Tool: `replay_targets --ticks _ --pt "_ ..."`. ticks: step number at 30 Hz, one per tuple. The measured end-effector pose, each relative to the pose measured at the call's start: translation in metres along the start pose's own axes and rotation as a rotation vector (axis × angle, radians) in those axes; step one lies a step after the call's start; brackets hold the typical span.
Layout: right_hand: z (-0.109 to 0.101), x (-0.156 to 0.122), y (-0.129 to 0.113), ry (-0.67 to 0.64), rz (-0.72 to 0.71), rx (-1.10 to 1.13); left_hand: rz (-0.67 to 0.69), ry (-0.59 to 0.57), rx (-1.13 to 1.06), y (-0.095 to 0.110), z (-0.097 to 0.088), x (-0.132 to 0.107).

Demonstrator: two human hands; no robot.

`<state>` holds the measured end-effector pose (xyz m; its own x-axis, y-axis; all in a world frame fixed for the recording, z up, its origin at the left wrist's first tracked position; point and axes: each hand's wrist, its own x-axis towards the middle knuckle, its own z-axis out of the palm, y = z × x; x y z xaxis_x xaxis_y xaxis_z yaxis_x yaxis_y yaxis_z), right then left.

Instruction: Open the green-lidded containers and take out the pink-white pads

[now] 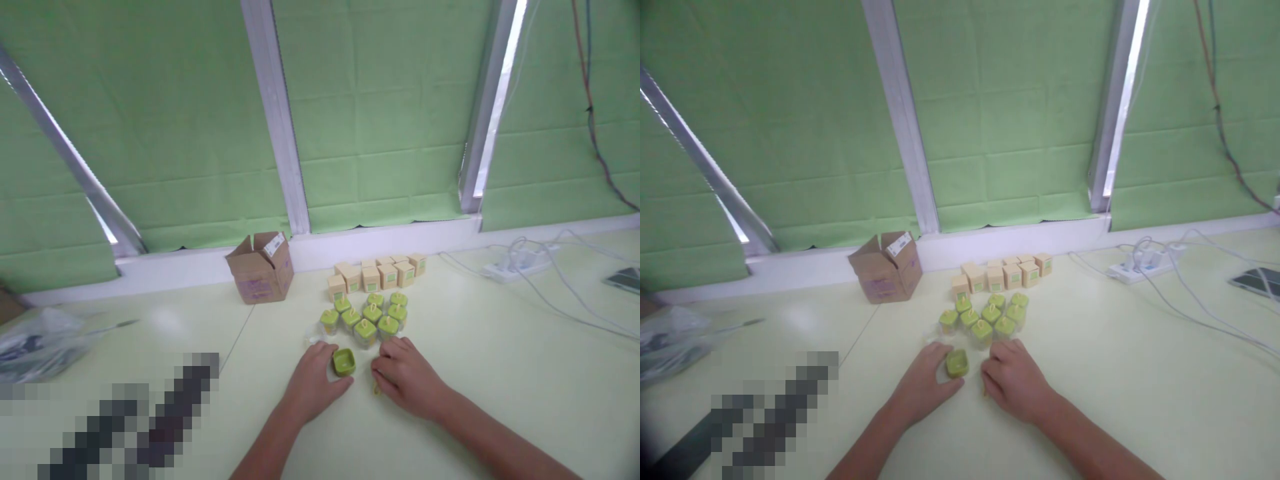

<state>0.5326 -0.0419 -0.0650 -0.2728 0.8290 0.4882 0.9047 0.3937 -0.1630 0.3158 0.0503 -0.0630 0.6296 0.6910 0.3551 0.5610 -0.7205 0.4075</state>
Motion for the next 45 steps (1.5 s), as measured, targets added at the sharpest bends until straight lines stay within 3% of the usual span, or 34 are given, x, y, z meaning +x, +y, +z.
replay_targets --ticks 7,15,20,33,45 --pt "-0.003 0.000 0.015 0.094 0.083 0.112 0.053 0.060 -0.008 0.007 -0.001 0.001" --pt "-0.003 -0.002 0.049 0.183 0.304 0.221 0.098 0.032 -0.037 0.014 -0.003 0.001" --pt "0.005 -0.003 0.063 0.144 0.425 0.198 0.096 0.036 -0.054 0.013 -0.002 0.001" --pt "0.022 0.003 0.066 0.120 0.488 0.131 0.103 0.053 -0.065 0.016 -0.001 0.001" --pt "0.017 0.007 0.064 0.113 0.545 0.238 0.123 0.067 -0.053 0.016 0.001 0.001"
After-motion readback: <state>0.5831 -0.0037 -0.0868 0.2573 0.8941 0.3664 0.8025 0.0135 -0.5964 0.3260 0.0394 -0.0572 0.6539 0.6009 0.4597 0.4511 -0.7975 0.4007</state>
